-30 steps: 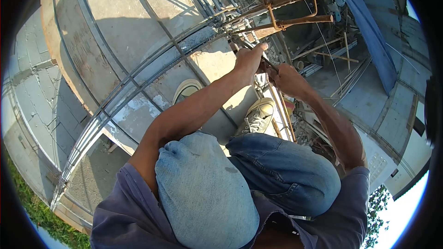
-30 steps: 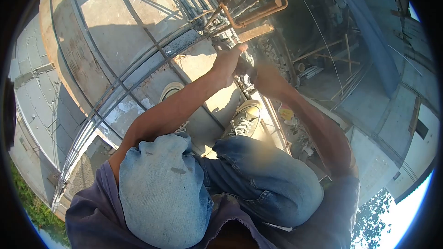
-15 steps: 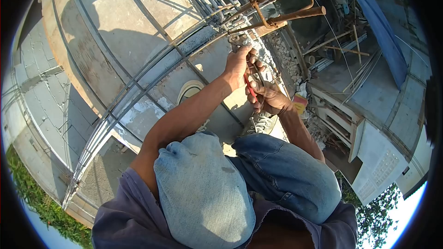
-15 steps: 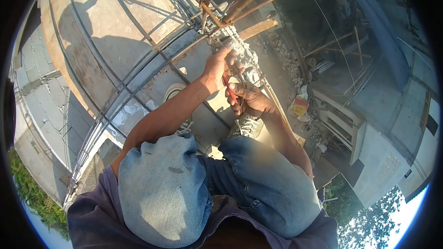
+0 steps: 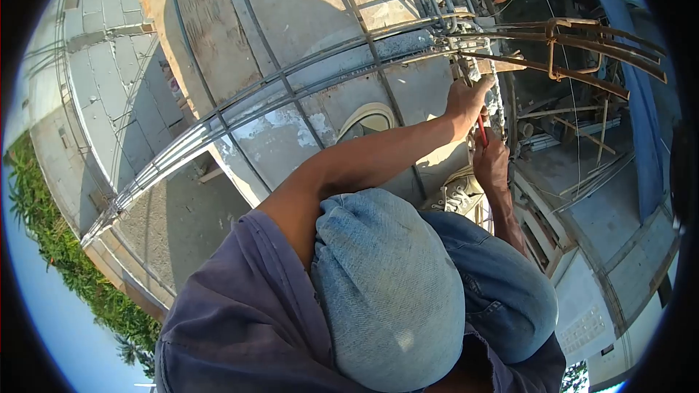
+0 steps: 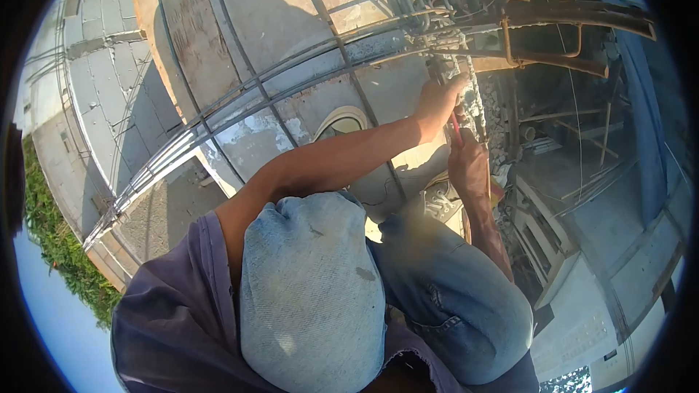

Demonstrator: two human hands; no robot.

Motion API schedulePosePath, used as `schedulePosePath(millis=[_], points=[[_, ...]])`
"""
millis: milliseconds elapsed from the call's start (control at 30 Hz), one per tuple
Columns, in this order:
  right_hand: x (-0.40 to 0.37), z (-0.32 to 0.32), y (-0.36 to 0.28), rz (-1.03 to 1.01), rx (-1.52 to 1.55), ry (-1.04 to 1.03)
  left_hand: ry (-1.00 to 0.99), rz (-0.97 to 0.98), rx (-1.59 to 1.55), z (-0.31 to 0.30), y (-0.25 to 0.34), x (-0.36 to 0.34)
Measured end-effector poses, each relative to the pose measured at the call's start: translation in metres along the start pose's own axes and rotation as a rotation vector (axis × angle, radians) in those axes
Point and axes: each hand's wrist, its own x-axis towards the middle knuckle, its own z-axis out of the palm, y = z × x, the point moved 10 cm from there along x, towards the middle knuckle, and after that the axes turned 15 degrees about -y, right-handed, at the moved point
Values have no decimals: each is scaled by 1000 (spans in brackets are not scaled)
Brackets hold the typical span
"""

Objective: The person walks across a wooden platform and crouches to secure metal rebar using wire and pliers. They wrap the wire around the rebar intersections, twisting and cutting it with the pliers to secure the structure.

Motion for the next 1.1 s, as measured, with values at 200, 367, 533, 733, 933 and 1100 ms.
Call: schedulePosePath(millis=[200,367,533,733,933,1100], points=[[-12,72,-10,124,1341,-657,-492,-139,-398,9,-2,-1],[-12,82,-9,-15,1498,-753,-367,-149,-420,16,-4,4],[-13,35,25,-75,744,-220,-148,-154,-371,13,-12,9],[-15,-1,-12,-41,19,151,151,-68,-301,3,-15,16],[2,9,12,-42,119,67,33,-71,-297,-2,-34,39],[8,64,14,-64,979,-548,-492,-34,-378,13,-1,0]])
